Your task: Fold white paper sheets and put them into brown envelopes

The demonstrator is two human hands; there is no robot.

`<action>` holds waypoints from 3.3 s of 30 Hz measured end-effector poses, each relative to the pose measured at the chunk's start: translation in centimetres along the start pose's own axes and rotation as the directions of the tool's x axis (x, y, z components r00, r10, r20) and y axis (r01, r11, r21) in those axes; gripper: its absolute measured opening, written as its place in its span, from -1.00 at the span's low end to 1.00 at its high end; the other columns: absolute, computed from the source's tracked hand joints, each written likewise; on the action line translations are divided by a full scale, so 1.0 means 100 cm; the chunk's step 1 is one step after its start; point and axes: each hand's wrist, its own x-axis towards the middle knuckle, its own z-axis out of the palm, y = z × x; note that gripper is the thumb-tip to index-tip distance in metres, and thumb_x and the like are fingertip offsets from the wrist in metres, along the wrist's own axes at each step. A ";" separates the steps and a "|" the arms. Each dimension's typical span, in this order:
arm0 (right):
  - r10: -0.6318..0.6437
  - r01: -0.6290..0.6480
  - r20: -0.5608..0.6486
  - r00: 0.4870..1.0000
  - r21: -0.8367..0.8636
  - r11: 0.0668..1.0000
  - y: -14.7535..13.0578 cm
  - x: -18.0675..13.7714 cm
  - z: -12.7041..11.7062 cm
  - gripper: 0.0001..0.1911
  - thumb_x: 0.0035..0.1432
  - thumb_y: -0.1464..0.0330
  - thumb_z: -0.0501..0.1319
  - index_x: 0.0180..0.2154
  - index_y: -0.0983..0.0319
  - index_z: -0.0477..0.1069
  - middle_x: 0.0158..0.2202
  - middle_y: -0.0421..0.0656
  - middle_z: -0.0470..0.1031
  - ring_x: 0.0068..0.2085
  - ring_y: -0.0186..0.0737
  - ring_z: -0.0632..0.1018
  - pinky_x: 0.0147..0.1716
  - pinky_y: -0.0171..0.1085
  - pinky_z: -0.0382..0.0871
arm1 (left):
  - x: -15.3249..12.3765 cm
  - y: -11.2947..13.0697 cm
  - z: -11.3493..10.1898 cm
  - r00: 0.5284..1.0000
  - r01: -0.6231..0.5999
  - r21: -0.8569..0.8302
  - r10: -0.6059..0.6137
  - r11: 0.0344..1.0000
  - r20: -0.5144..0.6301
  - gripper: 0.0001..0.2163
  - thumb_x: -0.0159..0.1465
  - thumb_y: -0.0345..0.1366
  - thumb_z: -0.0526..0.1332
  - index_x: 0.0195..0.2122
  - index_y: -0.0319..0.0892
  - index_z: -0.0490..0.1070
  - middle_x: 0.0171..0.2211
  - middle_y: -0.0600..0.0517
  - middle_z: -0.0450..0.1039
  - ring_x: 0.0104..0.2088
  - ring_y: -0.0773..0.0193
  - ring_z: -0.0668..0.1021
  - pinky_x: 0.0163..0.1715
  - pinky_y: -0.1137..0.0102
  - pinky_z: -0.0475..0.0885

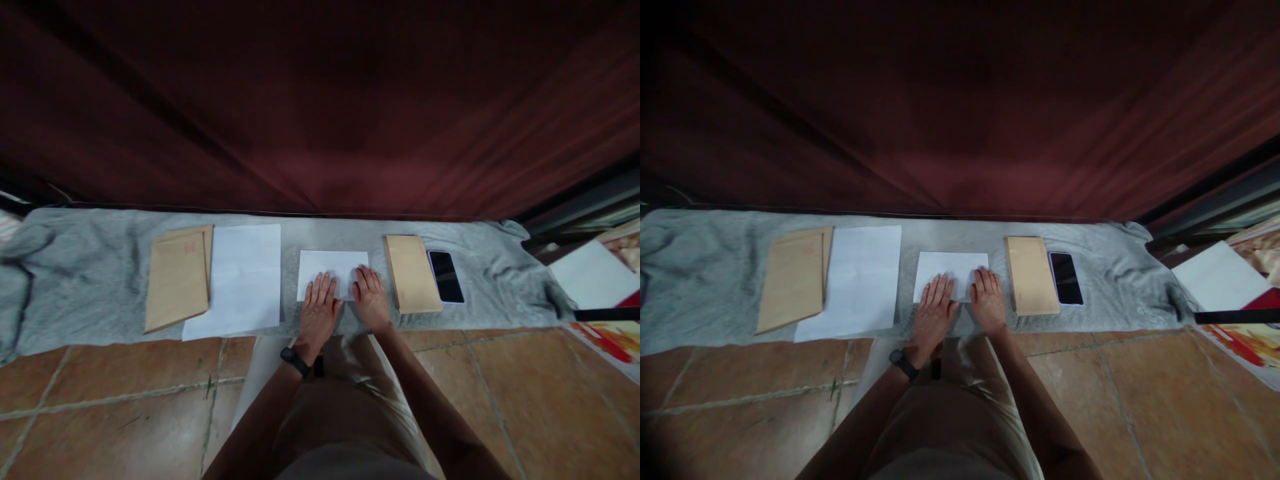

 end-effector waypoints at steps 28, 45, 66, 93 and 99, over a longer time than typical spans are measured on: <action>0.038 -0.038 0.056 0.998 0.007 0.999 -0.035 -0.008 0.006 -0.47 0.48 0.30 -0.02 0.40 0.25 0.15 0.46 0.04 0.09 0.44 0.00 0.14 0.38 0.04 0.03 | -0.009 -0.013 0.004 0.996 0.085 0.042 -0.085 0.996 0.005 -0.46 0.47 -0.28 -0.09 0.44 -0.34 0.01 0.48 -0.21 -0.05 0.48 0.07 0.01 0.44 0.07 0.04; 0.055 -0.057 -0.042 0.998 -0.040 0.998 -0.007 -0.024 0.008 -0.44 0.48 0.28 -0.05 0.42 0.27 0.11 0.43 0.05 0.15 0.42 0.02 0.21 0.35 0.06 0.10 | 0.003 -0.010 0.000 0.991 0.050 -0.017 -0.052 0.999 -0.127 -0.44 0.47 -0.26 -0.07 0.45 -0.39 -0.05 0.46 -0.26 0.01 0.47 0.05 0.05 0.42 0.04 0.09; -0.004 -0.003 0.045 0.999 0.140 0.990 -0.043 0.034 0.013 -0.46 0.50 0.28 -0.13 0.38 0.32 0.18 0.43 0.04 0.15 0.44 -0.06 0.15 0.40 0.02 0.03 | 0.059 -0.016 0.021 0.999 0.029 0.045 -0.030 0.999 0.033 -0.47 0.44 -0.37 -0.10 0.43 -0.36 0.06 0.48 -0.21 -0.05 0.48 0.01 -0.01 0.45 0.03 -0.03; 0.036 -0.037 -0.019 0.999 -0.028 0.999 0.001 0.019 0.008 -0.45 0.48 0.23 0.00 0.39 0.26 0.17 0.45 0.07 0.11 0.41 0.10 0.21 0.34 0.11 0.07 | 0.009 -0.029 0.011 0.971 0.183 -0.003 -0.181 0.983 -0.155 -0.45 0.48 -0.19 -0.05 0.43 -0.36 0.06 0.44 -0.29 0.03 0.45 -0.05 0.12 0.39 -0.06 0.09; 0.069 -0.070 -0.048 0.996 -0.029 0.997 -0.008 0.017 0.004 -0.46 0.47 0.27 -0.01 0.39 0.30 0.15 0.44 0.08 0.12 0.41 0.07 0.19 0.35 0.10 0.04 | -0.003 -0.028 0.008 0.979 0.136 0.015 -0.132 0.991 -0.155 -0.47 0.46 -0.20 0.01 0.41 -0.29 0.13 0.44 -0.25 0.07 0.45 -0.09 0.12 0.39 -0.09 0.08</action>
